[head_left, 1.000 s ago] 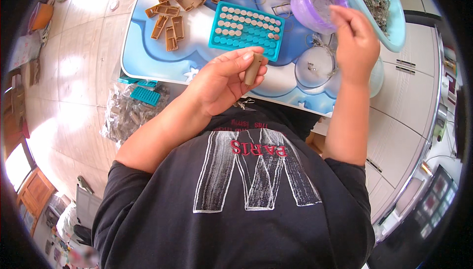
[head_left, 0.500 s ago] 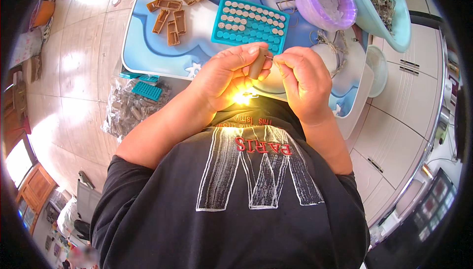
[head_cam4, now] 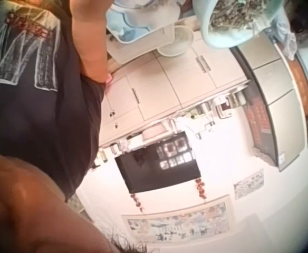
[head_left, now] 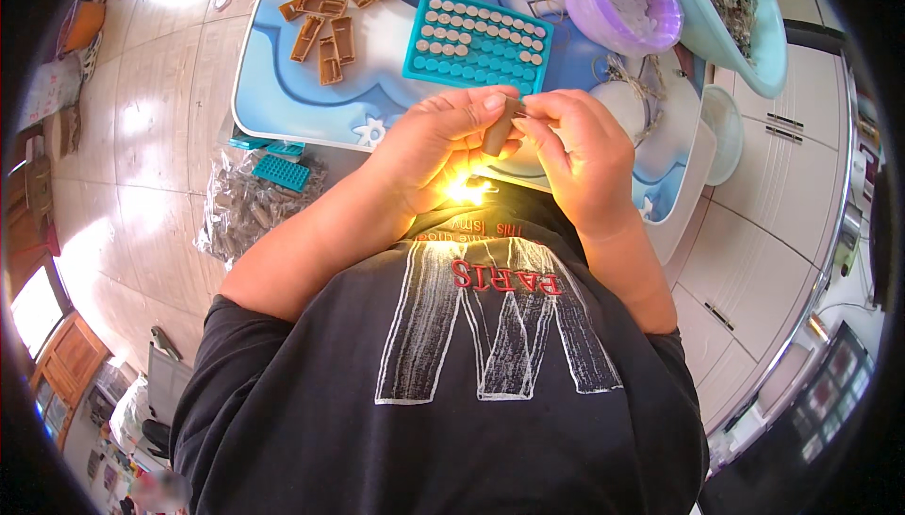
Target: The person assembles small brown components by hand, then places them into a blue organizing tray.
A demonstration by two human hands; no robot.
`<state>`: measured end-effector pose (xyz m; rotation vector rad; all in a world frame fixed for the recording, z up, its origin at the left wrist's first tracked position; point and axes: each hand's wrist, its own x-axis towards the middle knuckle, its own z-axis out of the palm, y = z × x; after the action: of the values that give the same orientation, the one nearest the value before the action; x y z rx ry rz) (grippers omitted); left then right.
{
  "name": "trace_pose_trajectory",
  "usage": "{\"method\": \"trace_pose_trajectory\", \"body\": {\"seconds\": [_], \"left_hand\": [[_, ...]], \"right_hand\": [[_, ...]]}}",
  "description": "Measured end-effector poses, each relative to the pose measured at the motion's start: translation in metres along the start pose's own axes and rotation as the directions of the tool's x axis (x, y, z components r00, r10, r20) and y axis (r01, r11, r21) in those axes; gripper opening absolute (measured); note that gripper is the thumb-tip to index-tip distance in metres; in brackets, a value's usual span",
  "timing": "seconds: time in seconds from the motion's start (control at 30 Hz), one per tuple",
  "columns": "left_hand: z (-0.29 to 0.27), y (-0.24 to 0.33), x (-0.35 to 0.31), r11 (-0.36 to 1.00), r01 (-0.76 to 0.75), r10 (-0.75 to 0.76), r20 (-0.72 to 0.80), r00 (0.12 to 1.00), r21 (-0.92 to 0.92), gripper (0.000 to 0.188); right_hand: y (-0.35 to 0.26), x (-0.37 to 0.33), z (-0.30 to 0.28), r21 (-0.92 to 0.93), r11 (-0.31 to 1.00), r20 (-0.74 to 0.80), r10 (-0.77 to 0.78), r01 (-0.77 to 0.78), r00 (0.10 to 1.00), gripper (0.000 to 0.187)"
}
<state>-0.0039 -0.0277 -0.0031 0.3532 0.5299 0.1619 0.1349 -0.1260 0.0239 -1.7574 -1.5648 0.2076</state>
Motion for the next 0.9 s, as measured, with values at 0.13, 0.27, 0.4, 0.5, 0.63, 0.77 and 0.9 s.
{"method": "trace_pose_trajectory", "body": {"seconds": [0.13,0.27,0.4,0.5,0.63,0.77,0.9], "left_hand": [[-0.004,-0.003,0.003,0.999,-0.020,0.019,-0.022,1.000,-0.044,0.029],[-0.003,-0.004,0.002,0.999,-0.009,0.009,-0.004,1.000,-0.046,0.030],[-0.005,-0.007,0.004,0.998,-0.009,0.009,-0.002,1.000,-0.056,0.030],[-0.006,-0.009,0.005,0.996,-0.033,0.034,0.010,0.999,-0.083,0.030],[-0.007,-0.011,0.004,0.998,-0.037,0.035,-0.041,0.999,-0.045,0.029],[-0.003,-0.007,0.003,0.999,-0.030,0.028,-0.047,0.999,-0.036,0.029],[-0.004,-0.008,0.003,0.999,-0.035,0.034,-0.035,0.999,-0.025,0.030]], "right_hand": [[0.005,-0.003,-0.001,0.011,1.000,-0.035,0.015,-0.014,0.999,0.010],[0.003,-0.001,-0.002,0.002,1.000,-0.017,-0.011,0.011,1.000,0.011],[0.005,-0.001,0.002,-0.030,0.997,-0.015,-0.077,0.076,0.997,0.011],[0.006,-0.002,0.005,-0.052,0.994,-0.021,-0.094,0.093,0.995,0.012],[0.007,-0.004,0.007,-0.032,0.997,-0.005,-0.067,0.066,0.998,0.012],[0.010,-0.007,0.006,-0.026,0.999,-0.032,-0.044,0.043,0.999,0.013],[0.009,-0.005,0.007,-0.062,0.995,-0.032,-0.081,0.079,0.996,0.014]]}}
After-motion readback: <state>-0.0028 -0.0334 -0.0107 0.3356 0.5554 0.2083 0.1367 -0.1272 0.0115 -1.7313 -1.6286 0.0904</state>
